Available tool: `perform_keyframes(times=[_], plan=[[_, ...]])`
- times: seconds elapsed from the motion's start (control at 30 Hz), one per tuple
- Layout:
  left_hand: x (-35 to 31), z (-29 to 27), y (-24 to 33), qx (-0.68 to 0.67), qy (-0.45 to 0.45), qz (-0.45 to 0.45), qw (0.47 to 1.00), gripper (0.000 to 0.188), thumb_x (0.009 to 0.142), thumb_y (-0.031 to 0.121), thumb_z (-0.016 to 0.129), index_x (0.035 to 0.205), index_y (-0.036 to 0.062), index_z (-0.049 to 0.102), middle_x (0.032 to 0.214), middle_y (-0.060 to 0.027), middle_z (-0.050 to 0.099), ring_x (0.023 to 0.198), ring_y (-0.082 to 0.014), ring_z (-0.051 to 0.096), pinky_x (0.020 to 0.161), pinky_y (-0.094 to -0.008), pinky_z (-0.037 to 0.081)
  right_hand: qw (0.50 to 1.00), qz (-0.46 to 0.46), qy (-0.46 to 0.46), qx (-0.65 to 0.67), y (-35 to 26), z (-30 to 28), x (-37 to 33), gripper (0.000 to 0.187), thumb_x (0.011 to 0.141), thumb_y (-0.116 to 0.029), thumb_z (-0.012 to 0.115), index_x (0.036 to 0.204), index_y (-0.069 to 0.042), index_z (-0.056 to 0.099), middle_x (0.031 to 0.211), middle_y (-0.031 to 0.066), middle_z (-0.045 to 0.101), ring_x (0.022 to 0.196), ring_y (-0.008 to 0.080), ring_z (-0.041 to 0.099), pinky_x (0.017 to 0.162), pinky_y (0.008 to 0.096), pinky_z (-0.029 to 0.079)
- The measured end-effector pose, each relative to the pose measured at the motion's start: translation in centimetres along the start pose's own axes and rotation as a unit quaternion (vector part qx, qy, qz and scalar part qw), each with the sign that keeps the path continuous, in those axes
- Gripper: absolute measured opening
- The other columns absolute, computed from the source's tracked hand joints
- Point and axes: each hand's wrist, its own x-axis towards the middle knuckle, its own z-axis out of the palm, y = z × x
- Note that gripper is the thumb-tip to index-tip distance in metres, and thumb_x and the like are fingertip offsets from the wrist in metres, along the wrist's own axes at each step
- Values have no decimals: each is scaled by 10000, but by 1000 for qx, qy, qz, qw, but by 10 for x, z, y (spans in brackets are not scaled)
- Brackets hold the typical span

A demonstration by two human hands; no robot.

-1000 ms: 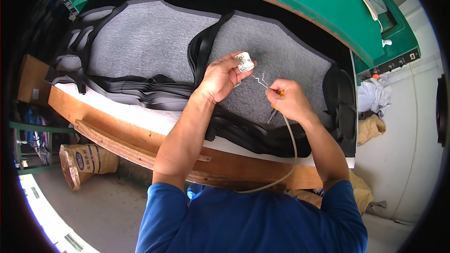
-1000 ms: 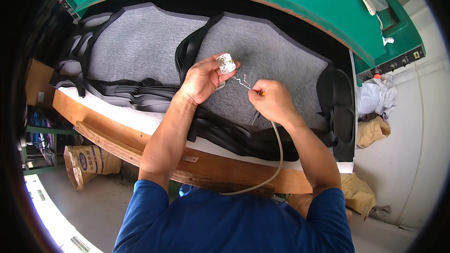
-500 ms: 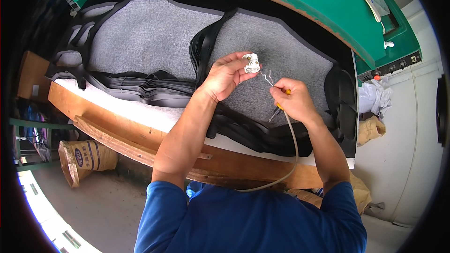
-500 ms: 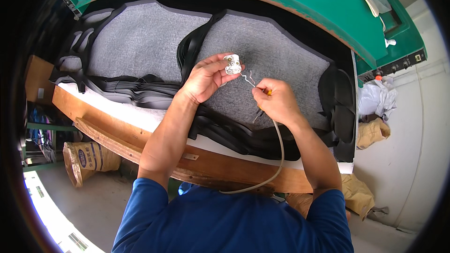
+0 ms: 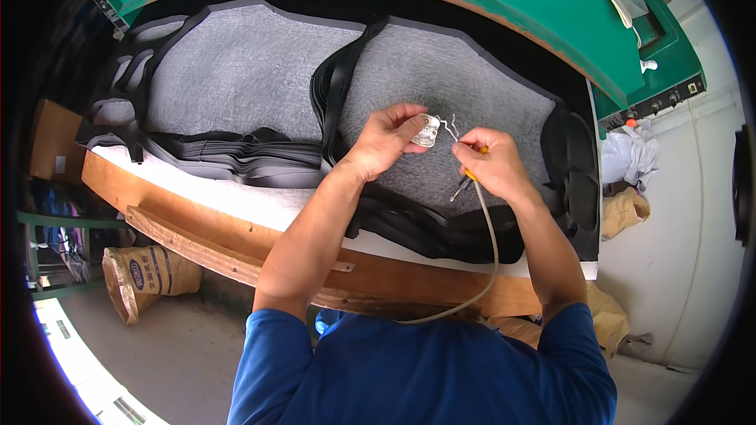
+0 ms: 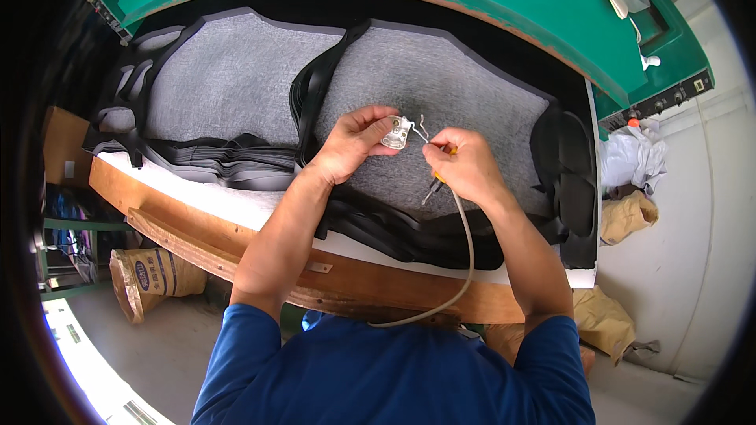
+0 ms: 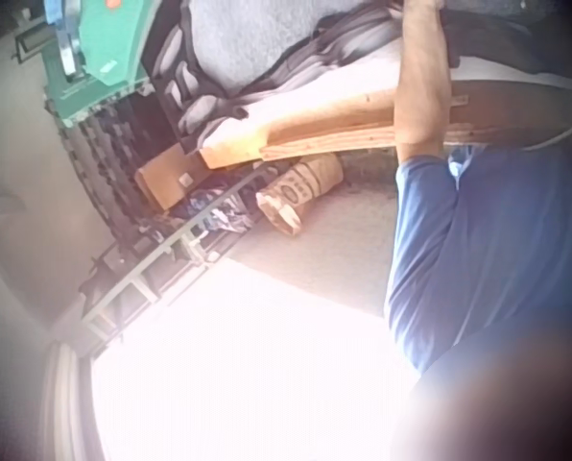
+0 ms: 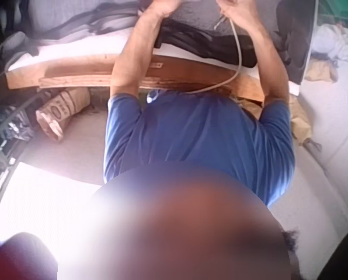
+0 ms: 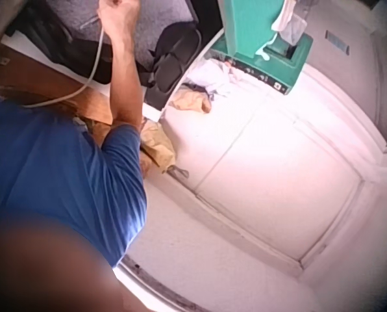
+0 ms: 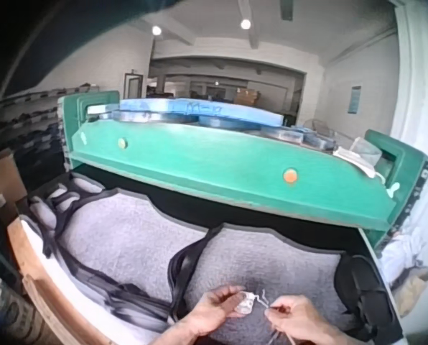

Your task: Operate an industrial pressing machine to shape material components and use a screwdriver to wire a power plug.

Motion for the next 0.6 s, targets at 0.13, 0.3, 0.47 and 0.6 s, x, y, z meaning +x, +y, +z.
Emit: perform_keyframes(times=[0.13, 0.3, 0.47, 0.6], plan=[[-3, 7, 2, 141, -7, -10, 990, 273, 976, 113, 541, 1186, -60, 566, 1022, -112, 646, 875, -158, 650, 740, -275, 589, 1000, 0, 21, -5, 4, -3, 0, 122, 883, -97, 663, 840, 15, 646, 668, 39, 615, 575, 85, 579, 513, 241, 438], [-9, 16, 9, 251, 8, -33, 967, 198, 933, 96, 570, 1077, -28, 625, 941, -129, 676, 796, -178, 666, 692, -301, 566, 1000, -3, 29, 1, 4, -4, -1, 140, 882, -119, 666, 847, 15, 650, 670, 44, 624, 574, 83, 563, 520, 251, 437], [-7, 9, 2, 428, 68, 112, 894, 164, 878, 86, 599, 1007, 1, 657, 935, -169, 685, 792, -251, 687, 729, -361, 537, 995, -50, -2, 90, 3, -6, -1, 125, 896, -122, 662, 886, 2, 668, 698, 43, 636, 619, 89, 610, 520, 235, 448], [-10, 9, 6, 509, 127, 221, 822, 174, 863, 88, 633, 1013, 6, 666, 904, -138, 691, 784, -202, 684, 718, -309, 526, 993, 1, -37, 110, -16, -12, -9, 133, 911, -137, 649, 911, -7, 676, 701, 44, 642, 641, 91, 628, 519, 224, 446]])
